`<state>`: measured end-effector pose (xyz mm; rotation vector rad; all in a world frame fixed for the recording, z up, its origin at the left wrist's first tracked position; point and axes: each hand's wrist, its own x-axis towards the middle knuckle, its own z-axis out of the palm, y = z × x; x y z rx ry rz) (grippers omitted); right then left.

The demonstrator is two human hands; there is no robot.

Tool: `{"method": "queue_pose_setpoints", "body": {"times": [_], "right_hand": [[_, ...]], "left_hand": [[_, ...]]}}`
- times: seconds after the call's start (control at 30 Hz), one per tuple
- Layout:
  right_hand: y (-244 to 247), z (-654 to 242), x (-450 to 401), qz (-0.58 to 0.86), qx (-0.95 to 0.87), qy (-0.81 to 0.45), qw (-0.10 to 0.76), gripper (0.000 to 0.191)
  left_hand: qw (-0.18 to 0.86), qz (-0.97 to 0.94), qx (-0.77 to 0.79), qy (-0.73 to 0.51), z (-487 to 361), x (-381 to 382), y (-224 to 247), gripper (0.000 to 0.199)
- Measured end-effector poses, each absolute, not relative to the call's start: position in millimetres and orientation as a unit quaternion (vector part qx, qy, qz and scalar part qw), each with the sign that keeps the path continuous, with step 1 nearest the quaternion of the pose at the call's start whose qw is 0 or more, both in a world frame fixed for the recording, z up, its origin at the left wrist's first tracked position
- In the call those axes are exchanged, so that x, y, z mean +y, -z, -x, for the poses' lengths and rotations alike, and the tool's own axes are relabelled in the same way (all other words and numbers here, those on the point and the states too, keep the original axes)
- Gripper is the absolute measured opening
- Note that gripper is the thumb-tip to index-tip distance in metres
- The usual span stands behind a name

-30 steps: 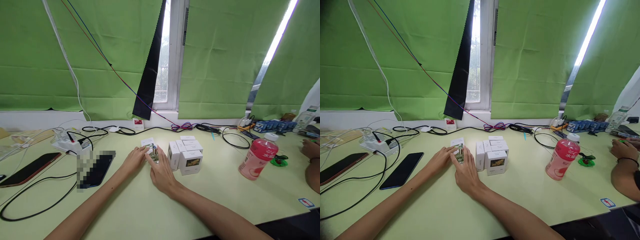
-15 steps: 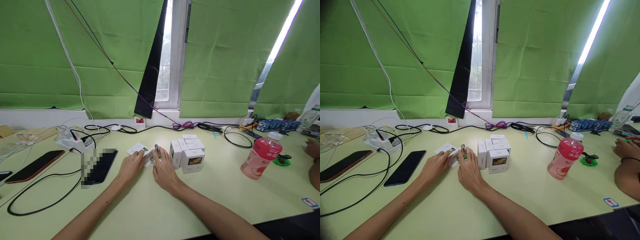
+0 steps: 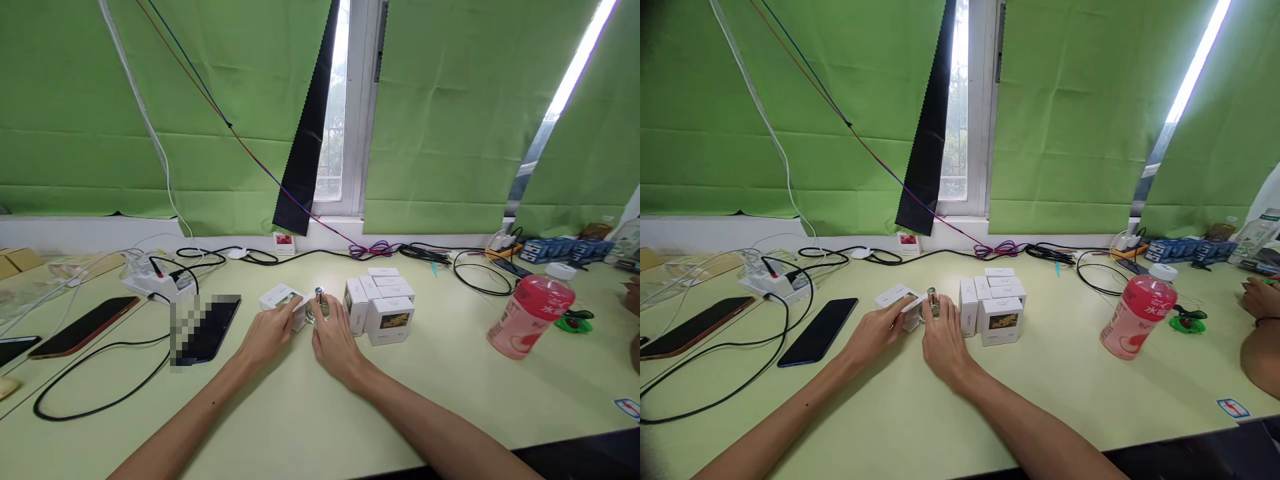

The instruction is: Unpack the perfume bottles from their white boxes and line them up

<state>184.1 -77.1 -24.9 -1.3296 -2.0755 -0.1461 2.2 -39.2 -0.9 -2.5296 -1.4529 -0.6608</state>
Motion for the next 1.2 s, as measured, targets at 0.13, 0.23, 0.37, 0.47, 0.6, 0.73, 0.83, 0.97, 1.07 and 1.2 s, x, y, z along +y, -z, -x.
{"method": "queue_pose_setpoints", "body": {"times": [0.13, 0.23, 0.37, 0.47, 0.6, 0.73, 0.83, 0.97, 1.07, 1.2], "right_hand": [[23.5, -184.4, -78.5, 0.509, -0.792, 0.056, 0.331, 0.071], [23.6, -184.7, -79.5, 0.509, -0.792, 0.050, 0.335, 0.069], [24.3, -184.7, -80.2, 0.510, -0.790, 0.047, 0.338, 0.069], [24.2, -184.7, -80.3, 0.512, -0.789, 0.048, 0.338, 0.069], [24.1, -184.6, -80.1, 0.515, -0.788, 0.049, 0.333, 0.069], [25.0, -184.6, -80.1, 0.515, -0.787, 0.048, 0.336, 0.069], [25.3, -184.6, -80.8, 0.512, -0.785, 0.051, 0.344, 0.067], [24.0, -184.4, -82.2, 0.509, -0.784, 0.047, 0.353, 0.065], [22.6, -184.1, -82.8, 0.512, -0.783, 0.043, 0.352, 0.064], [21.8, -183.9, -82.5, 0.513, -0.783, 0.041, 0.348, 0.065]], "left_hand": [[0.092, 0.852, -0.462, 0.229, -4.2, -43.1, -0.7, 0.033], [0.105, 0.844, -0.469, 0.239, -4.0, -42.3, -1.4, 0.029], [0.112, 0.834, -0.479, 0.250, -1.8, -37.6, -0.5, 0.026], [0.095, 0.837, -0.476, 0.250, -0.1, -34.3, 1.8, 0.027], [0.072, 0.847, -0.465, 0.248, 0.1, -32.7, 5.3, 0.027], [0.057, 0.851, -0.446, 0.272, -2.7, -35.3, 5.2, 0.024], [0.036, 0.844, -0.439, 0.305, -6.1, -39.7, 1.7, 0.023], [0.013, 0.831, -0.438, 0.342, -10.7, -46.4, -4.3, 0.025], [-0.006, 0.828, -0.430, 0.360, -14.0, -50.8, -6.2, 0.025], [-0.019, 0.826, -0.416, 0.380, -18.8, -57.2, -5.9, 0.027]]}}
